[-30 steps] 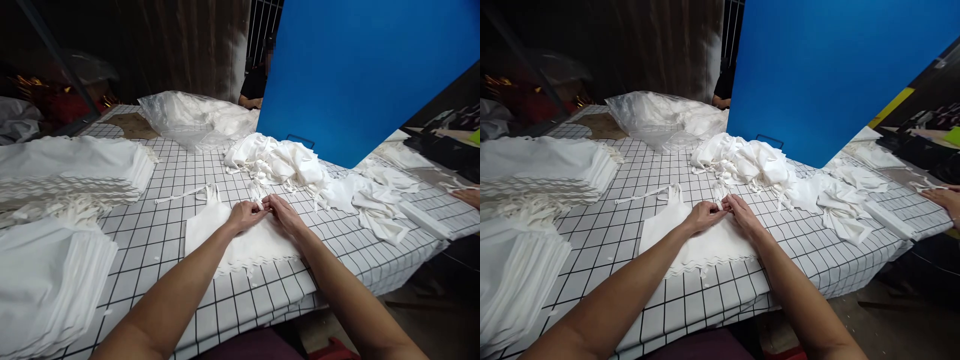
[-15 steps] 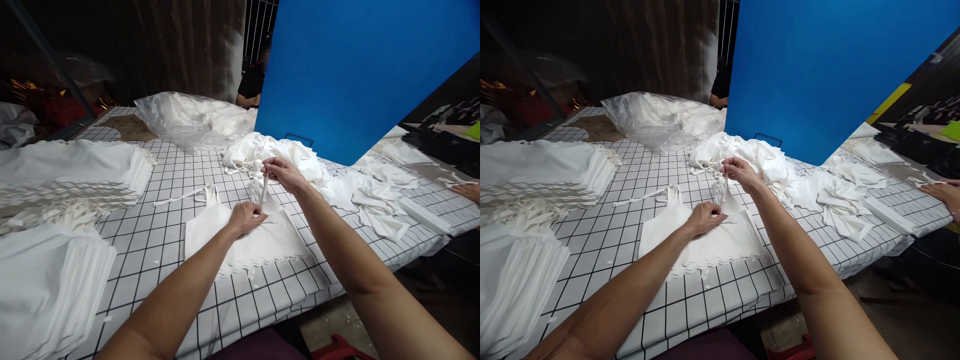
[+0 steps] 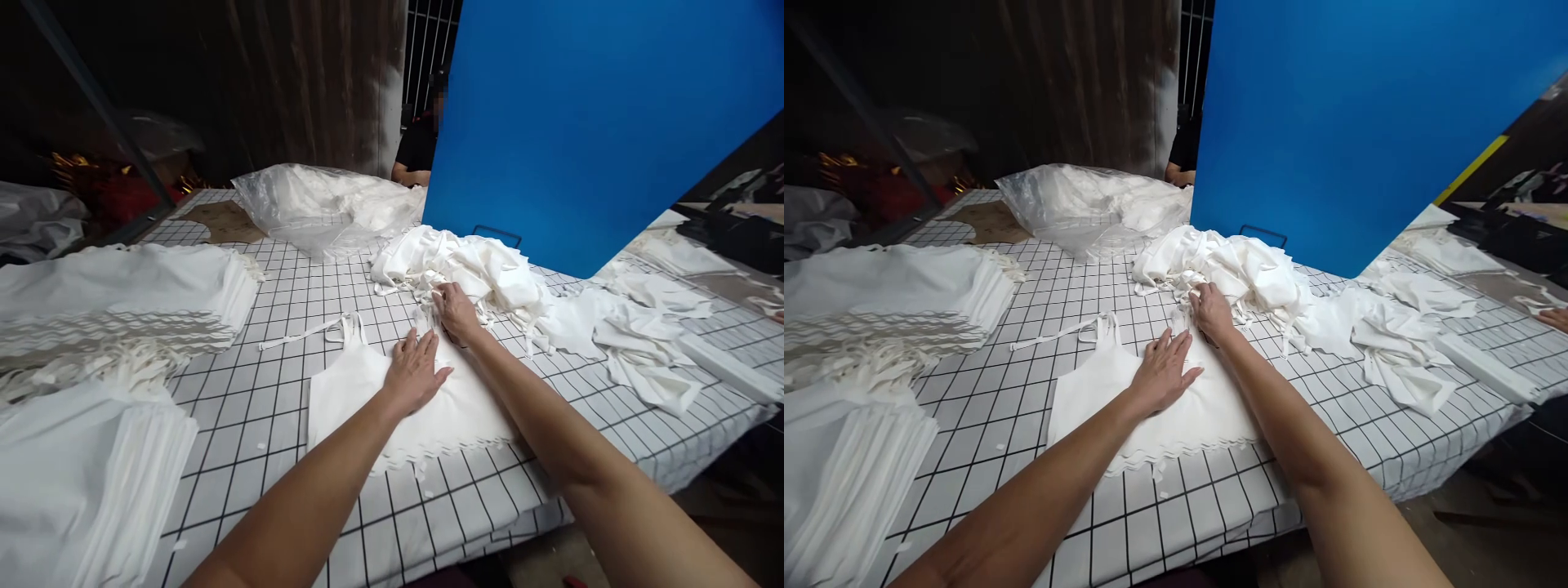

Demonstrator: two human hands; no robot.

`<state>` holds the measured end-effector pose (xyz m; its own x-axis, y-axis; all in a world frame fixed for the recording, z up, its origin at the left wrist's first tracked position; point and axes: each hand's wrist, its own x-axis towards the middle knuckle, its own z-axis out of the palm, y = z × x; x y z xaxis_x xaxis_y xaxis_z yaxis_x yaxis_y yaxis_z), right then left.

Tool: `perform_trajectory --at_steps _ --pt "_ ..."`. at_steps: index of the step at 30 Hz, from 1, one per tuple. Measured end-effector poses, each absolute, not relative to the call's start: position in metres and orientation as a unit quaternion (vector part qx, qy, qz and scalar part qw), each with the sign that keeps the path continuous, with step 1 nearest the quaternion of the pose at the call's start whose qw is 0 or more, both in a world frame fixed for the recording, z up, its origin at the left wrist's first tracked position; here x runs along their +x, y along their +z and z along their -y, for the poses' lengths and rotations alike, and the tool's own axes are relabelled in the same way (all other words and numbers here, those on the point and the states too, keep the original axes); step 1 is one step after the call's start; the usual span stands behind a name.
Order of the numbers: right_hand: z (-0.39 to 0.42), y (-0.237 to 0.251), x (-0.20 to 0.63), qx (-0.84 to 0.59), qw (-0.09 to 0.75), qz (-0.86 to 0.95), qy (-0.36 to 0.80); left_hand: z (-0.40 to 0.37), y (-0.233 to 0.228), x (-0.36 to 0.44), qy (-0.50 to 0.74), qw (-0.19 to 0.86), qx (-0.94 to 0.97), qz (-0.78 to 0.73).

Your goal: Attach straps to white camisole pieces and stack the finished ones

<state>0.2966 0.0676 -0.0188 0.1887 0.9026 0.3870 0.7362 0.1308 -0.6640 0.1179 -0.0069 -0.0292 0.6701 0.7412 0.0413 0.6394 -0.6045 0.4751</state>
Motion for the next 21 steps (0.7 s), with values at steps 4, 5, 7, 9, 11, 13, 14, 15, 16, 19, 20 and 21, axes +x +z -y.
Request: perform_trajectory --at_steps 4,5,7,9,11,13,14,15,16,19,20,21 --pt "0.000 -0.022 0.288 -0.607 0.377 0.696 0.067 0.004 -0.033 0.118 0.109 0.219 0.893 -0.378" --pt "0.019 -0.026 0.285 -0.591 0.345 0.726 0.074 0.003 -0.035 0.118 0.102 0.217 0.896 -0.374" --pt "0.052 -0.036 0.279 -0.601 0.277 0.745 0.089 0.002 -0.037 0.117 0.086 0.210 0.902 -0.367" --pt "0.070 -0.044 0.276 -0.618 0.219 0.749 0.099 0.001 -0.037 0.116 0.073 0.201 0.906 -0.366" --pt "0.075 -0.049 0.275 -0.624 0.186 0.754 0.086 0.000 -0.035 0.115 0.065 0.197 0.907 -0.367" --pt "0.072 -0.051 0.277 -0.622 0.174 0.761 0.062 0.000 -0.028 0.113 0.055 0.203 0.908 -0.362" --pt "0.070 -0.052 0.278 -0.620 0.171 0.764 0.050 0.000 -0.023 0.110 0.047 0.211 0.909 -0.357" --pt "0.068 -0.053 0.279 -0.618 0.170 0.767 0.042 -0.001 -0.017 0.106 0.036 0.221 0.909 -0.352" --pt "0.067 -0.053 0.279 -0.616 0.169 0.769 0.036 -0.002 -0.010 0.101 0.024 0.230 0.908 -0.349" --pt "0.066 -0.054 0.280 -0.616 0.156 0.771 0.028 -0.003 0.009 0.073 0.015 0.222 0.907 -0.358" --pt "0.067 -0.054 0.280 -0.617 0.151 0.772 0.025 -0.003 0.014 0.062 0.027 0.206 0.908 -0.363" --pt "0.067 -0.054 0.279 -0.618 0.147 0.772 0.020 -0.001 0.016 0.050 0.045 0.187 0.911 -0.365"
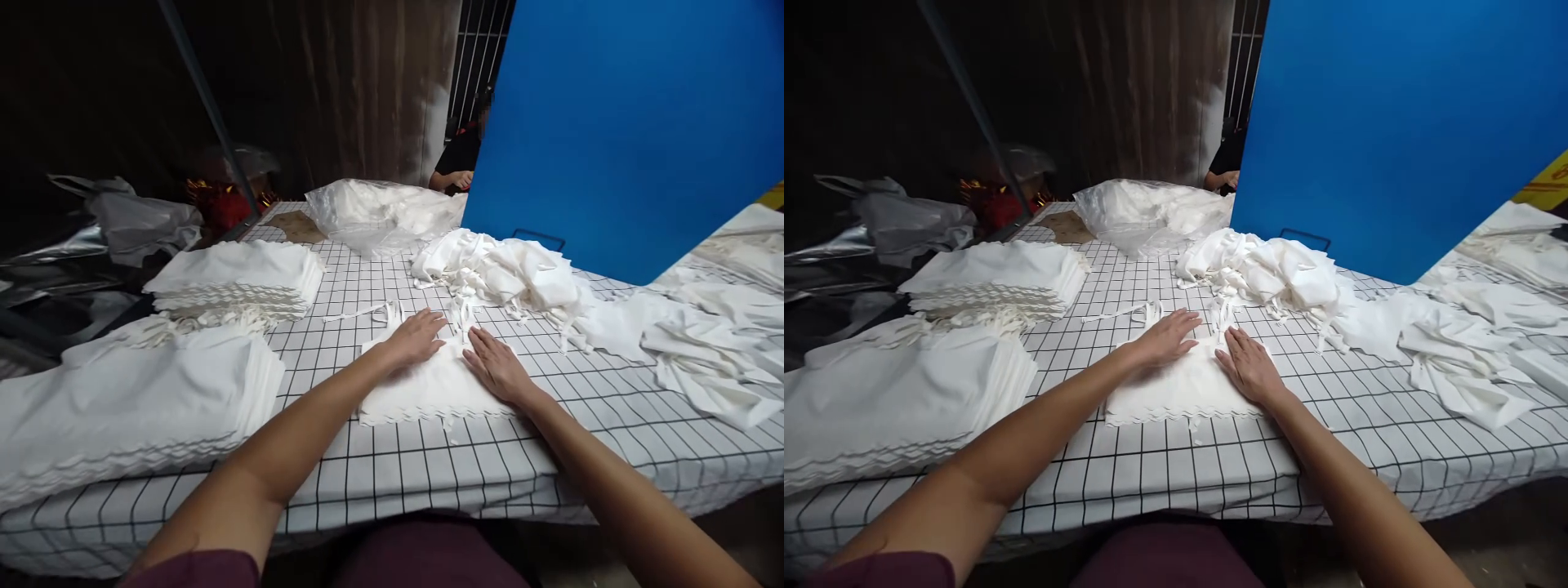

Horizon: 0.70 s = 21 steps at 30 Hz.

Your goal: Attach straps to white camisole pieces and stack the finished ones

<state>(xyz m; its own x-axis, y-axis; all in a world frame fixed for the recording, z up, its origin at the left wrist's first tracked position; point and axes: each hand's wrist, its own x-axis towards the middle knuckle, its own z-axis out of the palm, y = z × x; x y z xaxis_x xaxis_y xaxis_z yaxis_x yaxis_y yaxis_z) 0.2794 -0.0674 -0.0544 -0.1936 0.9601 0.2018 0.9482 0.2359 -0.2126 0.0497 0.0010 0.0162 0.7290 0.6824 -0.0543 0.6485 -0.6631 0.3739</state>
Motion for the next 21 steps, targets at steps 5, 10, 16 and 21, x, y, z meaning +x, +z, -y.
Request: perform_trajectory --at_steps 5,10,16,21 --pt "0.066 -0.052 0.279 -0.611 0.173 0.773 0.007 0.007 0.001 0.001 0.073 0.168 0.919 -0.348" --pt "0.040 -0.025 0.259 -0.616 0.300 0.728 0.000 0.004 -0.019 -0.008 0.045 0.194 0.922 -0.331" --pt "-0.040 0.018 0.173 -0.550 0.270 0.790 0.034 0.000 -0.020 -0.005 0.076 0.157 0.936 -0.307" --pt "-0.093 0.014 0.095 -0.520 0.125 0.842 0.079 -0.003 -0.025 -0.004 0.095 0.124 0.943 -0.294"
